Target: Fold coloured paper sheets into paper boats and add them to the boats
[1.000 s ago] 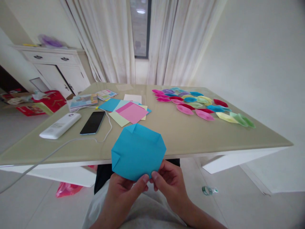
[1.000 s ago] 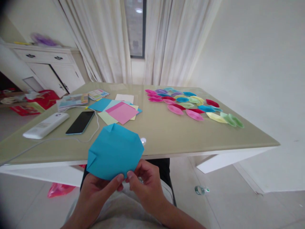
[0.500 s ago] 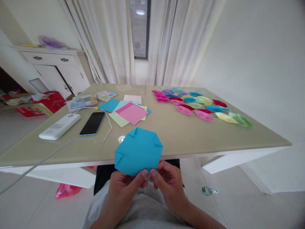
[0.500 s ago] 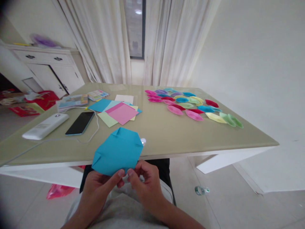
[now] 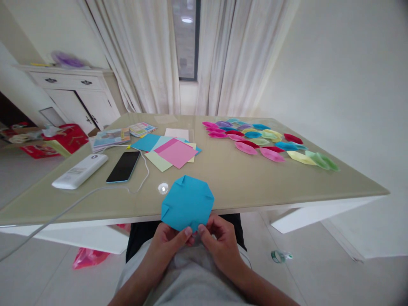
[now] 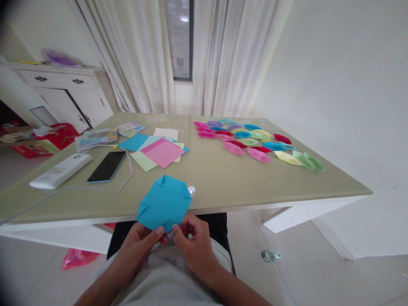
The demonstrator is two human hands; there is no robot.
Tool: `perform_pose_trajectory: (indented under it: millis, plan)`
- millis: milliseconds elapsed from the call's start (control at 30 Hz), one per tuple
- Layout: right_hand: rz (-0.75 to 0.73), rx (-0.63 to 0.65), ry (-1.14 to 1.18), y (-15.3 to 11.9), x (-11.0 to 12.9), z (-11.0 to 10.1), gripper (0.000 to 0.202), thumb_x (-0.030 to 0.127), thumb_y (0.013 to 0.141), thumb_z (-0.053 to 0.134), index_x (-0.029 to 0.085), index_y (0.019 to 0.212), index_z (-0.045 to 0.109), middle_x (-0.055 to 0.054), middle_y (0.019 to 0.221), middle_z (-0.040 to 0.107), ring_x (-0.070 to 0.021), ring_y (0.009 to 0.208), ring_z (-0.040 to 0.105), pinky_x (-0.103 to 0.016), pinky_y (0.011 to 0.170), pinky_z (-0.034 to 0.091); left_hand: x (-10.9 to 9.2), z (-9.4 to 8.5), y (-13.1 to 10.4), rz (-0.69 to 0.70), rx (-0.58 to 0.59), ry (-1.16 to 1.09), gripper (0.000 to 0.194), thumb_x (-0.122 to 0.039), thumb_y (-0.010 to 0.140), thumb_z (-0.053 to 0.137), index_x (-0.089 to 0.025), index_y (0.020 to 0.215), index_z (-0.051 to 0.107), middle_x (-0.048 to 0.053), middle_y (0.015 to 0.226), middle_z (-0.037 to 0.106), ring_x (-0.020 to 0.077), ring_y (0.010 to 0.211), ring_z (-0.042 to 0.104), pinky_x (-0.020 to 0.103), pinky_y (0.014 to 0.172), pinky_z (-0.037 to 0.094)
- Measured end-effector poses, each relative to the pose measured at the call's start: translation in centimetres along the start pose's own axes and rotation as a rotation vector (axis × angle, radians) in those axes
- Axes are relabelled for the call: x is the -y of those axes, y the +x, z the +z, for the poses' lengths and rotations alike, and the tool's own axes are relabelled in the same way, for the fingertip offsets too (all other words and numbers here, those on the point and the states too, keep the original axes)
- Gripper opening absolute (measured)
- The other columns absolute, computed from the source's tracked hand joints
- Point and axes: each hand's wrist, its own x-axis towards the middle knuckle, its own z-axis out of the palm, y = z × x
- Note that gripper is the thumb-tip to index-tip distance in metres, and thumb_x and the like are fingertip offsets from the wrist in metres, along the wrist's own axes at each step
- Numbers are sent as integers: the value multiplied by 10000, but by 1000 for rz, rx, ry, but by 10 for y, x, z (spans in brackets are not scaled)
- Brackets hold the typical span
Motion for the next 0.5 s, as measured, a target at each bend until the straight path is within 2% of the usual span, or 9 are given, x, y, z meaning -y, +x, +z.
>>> perform_pose_trajectory:
  millis: [167,300,400,467,500]
  plan:
    - [43,14,22,4,-8,1,419,492,898,756,224,663,537,52,566,483,-108,506,402,-235,480,331,11,8,5,-18,-70,-7,436,-563,739,932,-149,769,799,43,635,773,163,570,681,259,600,571]
    - [123,17,89,8,-13,0,448,560,866,764,225,681,531,69,530,478,-87,434,373,-221,428,295,23,4,7,-52,-108,-40,484,-613,755,894,-144,814,792,82,713,811,206,651,754,299,674,621]
    - [139,-14,133,12,-13,-4,452,554,835,783,226,670,520,84,505,454,-77,417,353,-214,424,286,23,-5,4,-35,-30,-16,487,-597,750,899,-153,923,797,113,863,844,233,736,781,329,720,640]
    - [178,-5,194,14,-11,-9,407,517,824,788,213,687,555,87,502,461,-73,423,354,-208,435,278,20,-13,1,41,48,73,468,-530,736,925,-166,1001,796,126,964,849,249,815,789,334,756,641]
    - [210,10,227,16,-10,-13,377,500,818,788,206,705,580,86,508,473,-71,428,357,-205,439,275,19,-17,-1,98,38,124,433,-493,740,927,-177,1000,783,120,981,846,249,843,788,333,776,639]
